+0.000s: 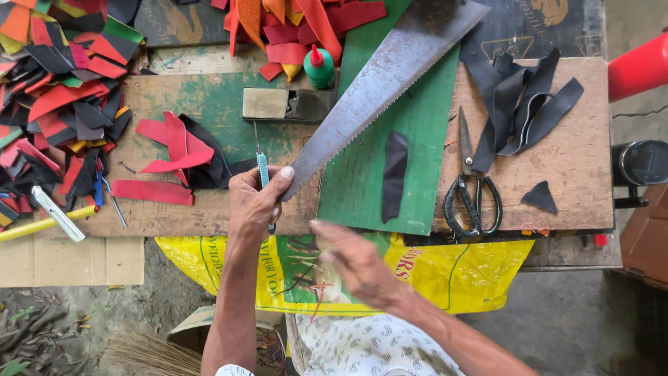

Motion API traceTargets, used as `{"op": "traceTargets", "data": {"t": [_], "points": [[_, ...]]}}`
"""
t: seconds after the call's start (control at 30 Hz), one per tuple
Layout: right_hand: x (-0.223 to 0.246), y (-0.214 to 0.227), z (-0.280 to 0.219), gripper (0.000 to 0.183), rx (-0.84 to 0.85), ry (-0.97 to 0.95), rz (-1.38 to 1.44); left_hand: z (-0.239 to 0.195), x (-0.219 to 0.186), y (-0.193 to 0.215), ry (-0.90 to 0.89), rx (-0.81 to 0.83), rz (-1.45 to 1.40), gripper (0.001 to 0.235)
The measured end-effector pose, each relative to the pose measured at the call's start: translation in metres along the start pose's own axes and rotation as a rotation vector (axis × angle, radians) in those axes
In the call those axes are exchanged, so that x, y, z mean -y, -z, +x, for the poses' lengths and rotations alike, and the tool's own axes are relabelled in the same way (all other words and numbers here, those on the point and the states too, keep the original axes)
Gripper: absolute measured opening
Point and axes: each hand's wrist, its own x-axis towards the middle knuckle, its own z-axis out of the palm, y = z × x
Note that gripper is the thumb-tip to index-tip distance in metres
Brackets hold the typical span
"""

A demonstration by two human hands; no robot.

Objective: The person cuts strips of black rubber material using a utility knife and a saw blade as a straightedge on a wooden workbench. The person repeatedly positions the rubber strip, cuts along the edge, and sets the cut piece aside.

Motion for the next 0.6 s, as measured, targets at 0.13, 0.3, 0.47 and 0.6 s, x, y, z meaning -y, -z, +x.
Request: {"op": "traceTargets", "data": {"t": [0.13, 0.3, 0.47, 0.6], "points": [[-0.036, 0.071, 0.008, 0.054, -0.389, 0.186, -0.647, 0.000, 0.002, 0.000, 0.021, 0.006, 0.007, 0.026], [-0.063, 0.126, 0.015, 0.065, -0.189, 0.145, -0.948, 0.001, 0.008, 0.000, 0.053, 0.050, -0.099, 0.027], [-0.064, 0.115, 0.020, 0.069, -0.181, 0.118, -1.023, 0.001, 0.014, 0.000, 0.088, 0.083, -0.158, 0.027], [-0.070, 0.111, 0.030, 0.074, -0.179, 0.103, -1.018, -0.001, 0.020, -0.002, 0.100, 0.134, -0.188, 0.026]]}}
